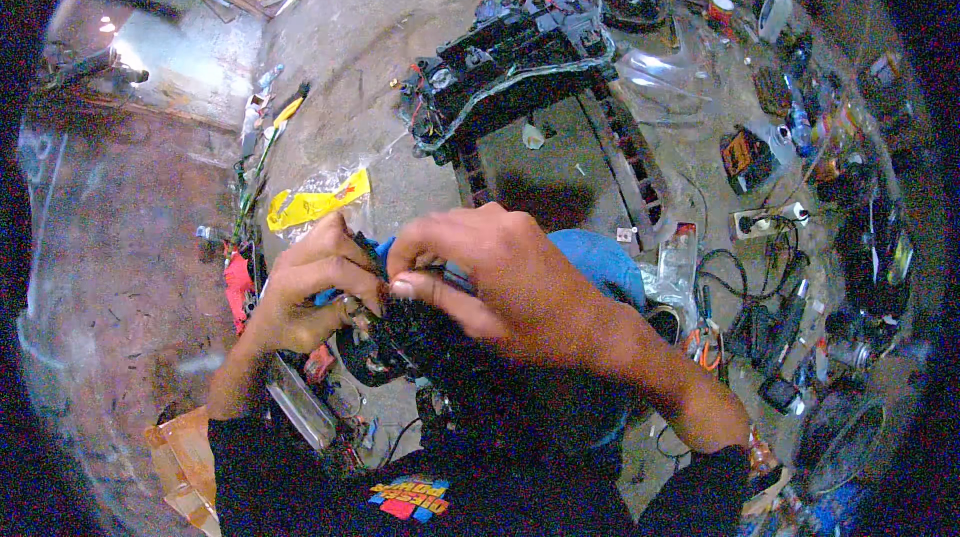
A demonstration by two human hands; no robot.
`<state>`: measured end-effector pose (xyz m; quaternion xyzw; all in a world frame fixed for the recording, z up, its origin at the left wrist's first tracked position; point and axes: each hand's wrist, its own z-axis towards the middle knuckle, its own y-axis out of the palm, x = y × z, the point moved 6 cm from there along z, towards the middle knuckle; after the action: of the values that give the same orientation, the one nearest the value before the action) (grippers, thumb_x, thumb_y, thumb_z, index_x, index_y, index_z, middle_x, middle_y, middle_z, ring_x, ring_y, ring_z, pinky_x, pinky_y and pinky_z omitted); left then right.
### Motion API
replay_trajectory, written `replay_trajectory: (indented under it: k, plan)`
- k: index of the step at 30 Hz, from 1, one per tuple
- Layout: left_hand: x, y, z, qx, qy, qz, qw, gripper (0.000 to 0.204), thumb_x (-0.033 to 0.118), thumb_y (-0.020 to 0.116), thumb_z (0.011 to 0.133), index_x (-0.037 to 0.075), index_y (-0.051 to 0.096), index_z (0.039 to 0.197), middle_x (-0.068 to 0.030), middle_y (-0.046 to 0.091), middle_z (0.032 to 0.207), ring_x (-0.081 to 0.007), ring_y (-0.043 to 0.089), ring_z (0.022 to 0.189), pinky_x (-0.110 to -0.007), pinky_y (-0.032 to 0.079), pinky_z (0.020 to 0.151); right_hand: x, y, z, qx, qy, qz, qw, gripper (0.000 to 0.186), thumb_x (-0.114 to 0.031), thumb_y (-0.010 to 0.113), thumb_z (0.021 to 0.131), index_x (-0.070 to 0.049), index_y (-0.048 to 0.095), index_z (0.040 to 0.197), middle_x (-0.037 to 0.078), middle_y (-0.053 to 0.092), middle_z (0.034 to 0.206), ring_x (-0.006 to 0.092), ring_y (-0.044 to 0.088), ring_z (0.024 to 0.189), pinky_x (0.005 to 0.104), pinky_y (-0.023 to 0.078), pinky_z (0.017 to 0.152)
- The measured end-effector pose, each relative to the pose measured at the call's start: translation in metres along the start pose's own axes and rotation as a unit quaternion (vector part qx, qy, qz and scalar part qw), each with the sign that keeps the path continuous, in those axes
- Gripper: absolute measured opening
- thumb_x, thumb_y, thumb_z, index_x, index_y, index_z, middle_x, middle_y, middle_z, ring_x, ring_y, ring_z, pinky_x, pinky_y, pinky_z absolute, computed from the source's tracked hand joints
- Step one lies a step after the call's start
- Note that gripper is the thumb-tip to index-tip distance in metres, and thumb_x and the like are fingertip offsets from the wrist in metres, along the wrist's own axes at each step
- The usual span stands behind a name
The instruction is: Repairing or modifying a motorcycle headlight assembly by connecting wires and assembling parts.
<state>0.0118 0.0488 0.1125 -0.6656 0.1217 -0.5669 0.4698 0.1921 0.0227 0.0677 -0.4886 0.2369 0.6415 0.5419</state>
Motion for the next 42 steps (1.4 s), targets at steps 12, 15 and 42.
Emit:
replay_trajectory:
  k: [12, 15, 42]
  plan:
    - [-0.012, 0.004, -0.008, 0.015, 0.017, -0.032, 0.999, 0.021, 0.006, 0.076, 0.080, 0.013, 0.076, 0.099, -0.0041, 0.068, 0.100, -0.0240, 0.062, 0.091, -0.038, 0.043, 0.081, -0.005, 0.009, 0.002, -0.017, -0.115, -0.147, 0.982, 0.022, -0.015, 0.075, 0.080, -0.014, 0.066, 0.101, 0.003, 0.064, 0.095, 0.0248, 0.065, 0.098, 0.0443, 0.046, 0.094]
    - [-0.014, 0.005, -0.007, 0.027, 0.013, -0.045, 0.999, 0.022, 0.005, 0.076, 0.079, 0.013, 0.076, 0.099, -0.0041, 0.067, 0.098, -0.0242, 0.062, 0.091, -0.038, 0.043, 0.081, -0.001, 0.011, 0.005, -0.028, -0.086, -0.142, 0.986, 0.017, -0.015, 0.074, 0.084, -0.014, 0.067, 0.100, 0.004, 0.065, 0.097, 0.0273, 0.064, 0.098, 0.0440, 0.045, 0.092]
    - [-0.023, 0.006, -0.009, 0.060, 0.033, -0.080, 0.994, 0.020, 0.004, 0.079, 0.079, 0.013, 0.076, 0.097, -0.0036, 0.068, 0.096, -0.0225, 0.064, 0.088, -0.037, 0.045, 0.077, 0.008, 0.008, 0.001, 0.016, 0.053, 0.017, 0.998, 0.009, -0.017, 0.078, 0.086, -0.009, 0.074, 0.089, 0.008, 0.066, 0.094, 0.0303, 0.064, 0.094, 0.0436, 0.050, 0.083]
